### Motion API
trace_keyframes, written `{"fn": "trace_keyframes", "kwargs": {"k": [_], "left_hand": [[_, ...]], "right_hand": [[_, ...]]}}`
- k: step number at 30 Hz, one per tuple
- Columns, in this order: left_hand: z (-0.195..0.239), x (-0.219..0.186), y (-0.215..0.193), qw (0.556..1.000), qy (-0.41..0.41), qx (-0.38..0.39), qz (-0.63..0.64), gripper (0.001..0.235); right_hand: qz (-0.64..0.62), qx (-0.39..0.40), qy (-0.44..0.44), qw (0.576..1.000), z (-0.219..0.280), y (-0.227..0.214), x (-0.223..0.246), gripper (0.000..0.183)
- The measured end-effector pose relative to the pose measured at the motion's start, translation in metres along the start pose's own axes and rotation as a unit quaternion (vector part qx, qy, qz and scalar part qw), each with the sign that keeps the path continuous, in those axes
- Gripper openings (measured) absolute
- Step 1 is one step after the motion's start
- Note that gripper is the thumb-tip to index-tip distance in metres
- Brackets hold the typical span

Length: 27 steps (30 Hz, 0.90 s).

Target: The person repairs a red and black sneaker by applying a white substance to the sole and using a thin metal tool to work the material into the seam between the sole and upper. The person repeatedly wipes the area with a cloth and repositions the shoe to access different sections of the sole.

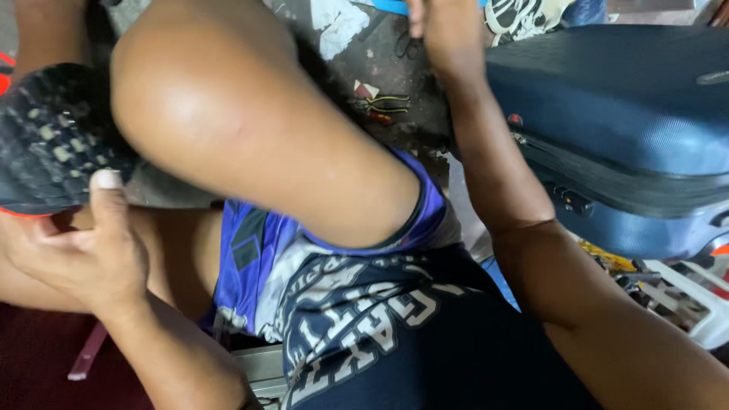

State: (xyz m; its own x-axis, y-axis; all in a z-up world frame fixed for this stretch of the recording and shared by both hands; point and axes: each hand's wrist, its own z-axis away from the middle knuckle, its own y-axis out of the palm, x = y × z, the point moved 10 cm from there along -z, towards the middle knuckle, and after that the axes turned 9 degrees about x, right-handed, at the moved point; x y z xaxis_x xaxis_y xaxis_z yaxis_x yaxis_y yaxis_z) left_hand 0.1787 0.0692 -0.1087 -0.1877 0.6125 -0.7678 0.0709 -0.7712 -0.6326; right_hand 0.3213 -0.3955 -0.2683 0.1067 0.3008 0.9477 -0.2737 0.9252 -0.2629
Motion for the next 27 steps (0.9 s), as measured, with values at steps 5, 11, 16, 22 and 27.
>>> {"fn": "trace_keyframes", "kwargs": {"k": [5, 11, 16, 22, 27], "left_hand": [[-0.024, 0.042, 0.008, 0.997, -0.059, -0.019, 0.038, 0.033], [-0.035, 0.086, 0.018, 0.994, -0.091, -0.017, 0.059, 0.033], [-0.049, 0.1, 0.034, 0.994, -0.097, -0.008, 0.056, 0.039], [-0.075, 0.116, 0.06, 0.982, -0.134, -0.028, 0.129, 0.05], [-0.086, 0.123, 0.067, 0.975, -0.154, -0.019, 0.159, 0.058]], "right_hand": [[-0.015, 0.04, 0.073, 0.996, -0.02, 0.034, -0.131, 0.022], [0.141, 0.081, 0.172, 0.972, 0.006, 0.059, -0.215, 0.016], [0.238, 0.063, 0.092, 0.965, -0.007, 0.064, -0.192, 0.012], [0.418, -0.015, -0.024, 0.908, -0.013, 0.075, -0.128, 0.043], [0.246, 0.211, 0.048, 0.945, -0.018, 0.16, -0.159, 0.017]]}}
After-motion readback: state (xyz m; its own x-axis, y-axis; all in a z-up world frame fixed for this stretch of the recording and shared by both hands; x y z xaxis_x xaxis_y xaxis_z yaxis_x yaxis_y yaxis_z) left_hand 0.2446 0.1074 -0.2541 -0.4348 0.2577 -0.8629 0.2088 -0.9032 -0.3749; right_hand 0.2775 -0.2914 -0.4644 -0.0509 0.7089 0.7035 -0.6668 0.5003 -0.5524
